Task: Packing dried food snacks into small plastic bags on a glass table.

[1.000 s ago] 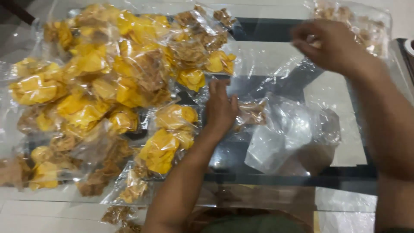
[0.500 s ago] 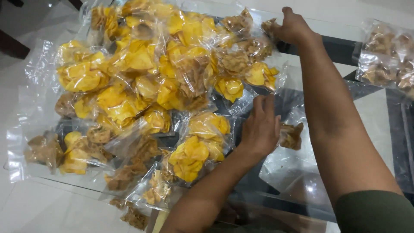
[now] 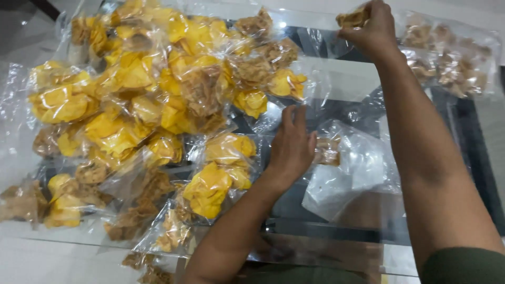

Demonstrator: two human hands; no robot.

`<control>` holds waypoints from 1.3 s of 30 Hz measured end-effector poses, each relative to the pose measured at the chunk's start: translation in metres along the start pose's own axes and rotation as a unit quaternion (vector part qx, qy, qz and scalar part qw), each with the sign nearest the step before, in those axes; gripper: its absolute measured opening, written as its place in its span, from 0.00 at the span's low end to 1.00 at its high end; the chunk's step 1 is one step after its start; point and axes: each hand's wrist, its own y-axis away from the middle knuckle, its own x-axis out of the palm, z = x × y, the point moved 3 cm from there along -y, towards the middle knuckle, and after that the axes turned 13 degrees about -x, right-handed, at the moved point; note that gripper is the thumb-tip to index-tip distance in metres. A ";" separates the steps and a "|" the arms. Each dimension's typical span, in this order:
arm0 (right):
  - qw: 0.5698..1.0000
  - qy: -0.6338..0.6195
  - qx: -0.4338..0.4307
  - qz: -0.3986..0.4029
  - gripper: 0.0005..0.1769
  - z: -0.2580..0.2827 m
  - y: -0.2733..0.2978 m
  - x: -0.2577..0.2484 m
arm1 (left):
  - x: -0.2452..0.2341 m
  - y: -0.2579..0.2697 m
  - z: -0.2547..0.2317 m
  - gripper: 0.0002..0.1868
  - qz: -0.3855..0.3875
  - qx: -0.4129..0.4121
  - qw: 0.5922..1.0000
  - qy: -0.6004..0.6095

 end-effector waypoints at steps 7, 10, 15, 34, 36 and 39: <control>0.937 -0.301 0.162 -0.078 0.24 0.096 0.106 -0.085 | -0.004 0.009 -0.007 0.26 -0.137 0.154 0.972 0.116; 0.911 -0.366 0.170 -0.086 0.29 0.114 0.172 -0.080 | 0.010 0.015 -0.010 0.30 -0.039 0.067 0.937 0.340; 0.831 -0.513 0.187 -0.110 0.32 0.112 0.235 -0.055 | 0.010 0.024 -0.018 0.11 0.023 -0.027 0.858 0.513; 0.846 -0.509 0.153 -0.051 0.12 0.097 0.253 -0.057 | 0.011 0.026 -0.022 0.12 0.135 -0.022 0.889 0.437; 0.845 -0.511 0.154 -0.044 0.11 0.102 0.254 -0.057 | 0.012 0.026 -0.021 0.12 0.130 -0.021 0.885 0.446; 0.858 -0.494 0.138 -0.028 0.13 0.104 0.253 -0.056 | 0.015 0.022 -0.017 0.14 0.149 -0.017 0.873 0.463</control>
